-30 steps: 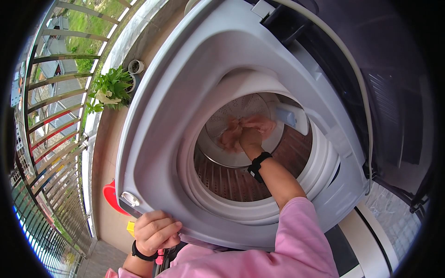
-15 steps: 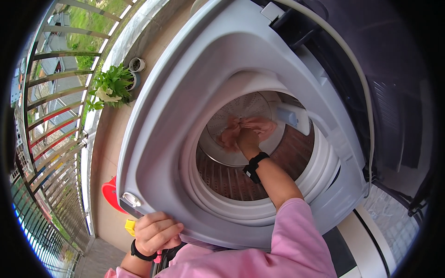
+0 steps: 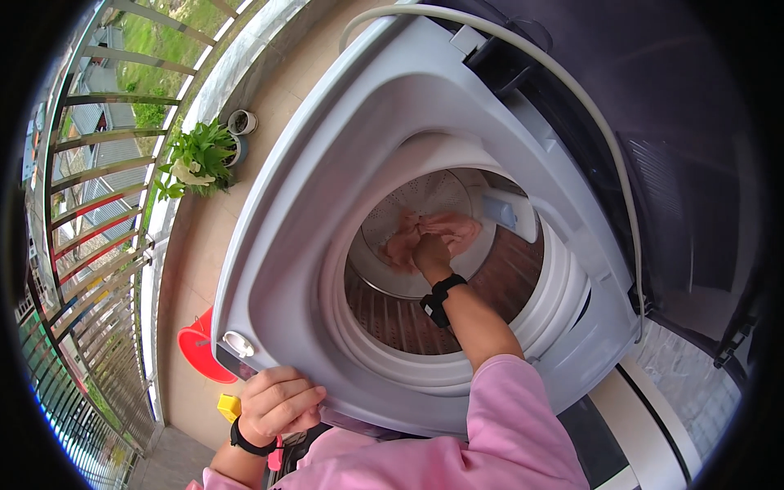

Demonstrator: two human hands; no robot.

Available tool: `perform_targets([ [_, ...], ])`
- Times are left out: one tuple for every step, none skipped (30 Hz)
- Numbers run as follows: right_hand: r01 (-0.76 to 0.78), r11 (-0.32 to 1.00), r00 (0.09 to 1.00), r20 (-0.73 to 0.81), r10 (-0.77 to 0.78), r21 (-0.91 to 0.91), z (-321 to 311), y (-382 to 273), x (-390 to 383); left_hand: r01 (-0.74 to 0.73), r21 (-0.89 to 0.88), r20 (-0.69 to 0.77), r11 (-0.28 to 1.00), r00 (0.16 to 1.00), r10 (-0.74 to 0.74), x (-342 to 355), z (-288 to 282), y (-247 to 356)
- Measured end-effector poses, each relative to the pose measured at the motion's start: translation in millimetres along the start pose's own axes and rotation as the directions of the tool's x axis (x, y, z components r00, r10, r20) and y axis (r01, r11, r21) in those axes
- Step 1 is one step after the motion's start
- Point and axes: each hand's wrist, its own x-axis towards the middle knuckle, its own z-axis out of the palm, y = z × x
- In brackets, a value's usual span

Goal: Checking and repairing the internal components of a top-loading washing machine using a screwdriver.

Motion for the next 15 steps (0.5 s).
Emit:
perform_targets([
  [0.001,1.0,1.0,0.003,-0.001,0.003,-12.0,-5.8,-3.2,0.011,-0.009,0.005,1.0,1.0,-0.011,-1.5,-0.7,1.8],
  [-0.088,0.996,0.99,0.106,0.091,-0.031,-45.4,-18.9,-2.0,0.024,-0.017,-0.001,1.0,1.0,-0.024,-2.4,-0.6,2.4],
  [-0.174,0.982,0.962,0.202,0.186,-0.076,-75.0,-28.4,-2.5,0.027,-0.014,-0.012,1.0,1.0,-0.027,-2.5,-0.3,4.0],
  [-0.172,0.982,0.962,0.199,0.185,-0.081,-91.3,-35.1,-8.1,0.039,-0.019,-0.018,0.999,0.999,-0.039,-3.5,-0.2,6.3],
  [-0.143,0.984,0.971,0.177,0.161,-0.11,-101.6,-44.2,-14.0,0.05,-0.024,-0.019,0.998,0.999,-0.051,-4.3,-0.4,8.1],
  [-0.114,0.984,0.978,0.157,0.136,-0.14,-106.0,-47.9,-17.4,0.052,-0.025,-0.02,0.998,0.998,-0.052,-4.1,0.1,9.3],
  [-0.119,0.984,0.978,0.156,0.139,-0.135,-103.0,-45.5,-18.3,0.048,-0.027,-0.016,0.998,0.999,-0.049,-2.1,-1.0,8.9],
  [-0.038,0.985,0.981,0.18,0.068,-0.166,-94.6,-40.2,-17.1,0.046,-0.029,-0.013,0.999,0.999,-0.046,-1.3,-1.6,9.4],
  [0.043,0.98,0.979,0.204,-0.002,-0.193,-84.9,-34.1,-13.8,0.047,-0.032,-0.014,0.998,0.999,-0.048,-1.0,-0.9,8.9],
  [0.039,0.982,0.979,0.202,0.0,-0.187,-73.8,-20.8,-9.1,0.043,-0.031,-0.008,0.999,0.999,-0.043,1.1,-0.8,8.5],
  [0.038,0.976,0.99,0.138,-0.008,-0.216,-61.1,-4.9,-4.5,0.047,-0.02,-0.014,0.999,0.999,-0.047,1.8,-1.2,10.4],
  [0.022,0.969,0.998,0.07,-0.005,-0.247,-53.9,6.4,-4.7,0.045,-0.02,-0.016,0.999,0.999,-0.045,2.7,0.0,9.2],
  [0.027,0.969,0.997,0.074,-0.009,-0.245,-56.7,4.4,-6.2,0.034,-0.005,-0.038,0.999,0.999,-0.034,2.6,1.7,8.7],
  [0.014,0.971,0.997,0.074,0.004,-0.238,-60.6,2.9,-6.4,0.038,-0.001,-0.037,0.999,0.999,-0.038,2.5,2.3,9.4],
  [0.002,0.973,0.997,0.075,0.016,-0.232,-64.4,1.4,-7.2,0.037,0.007,-0.052,0.999,0.998,-0.037,2.3,2.5,10.8],
])
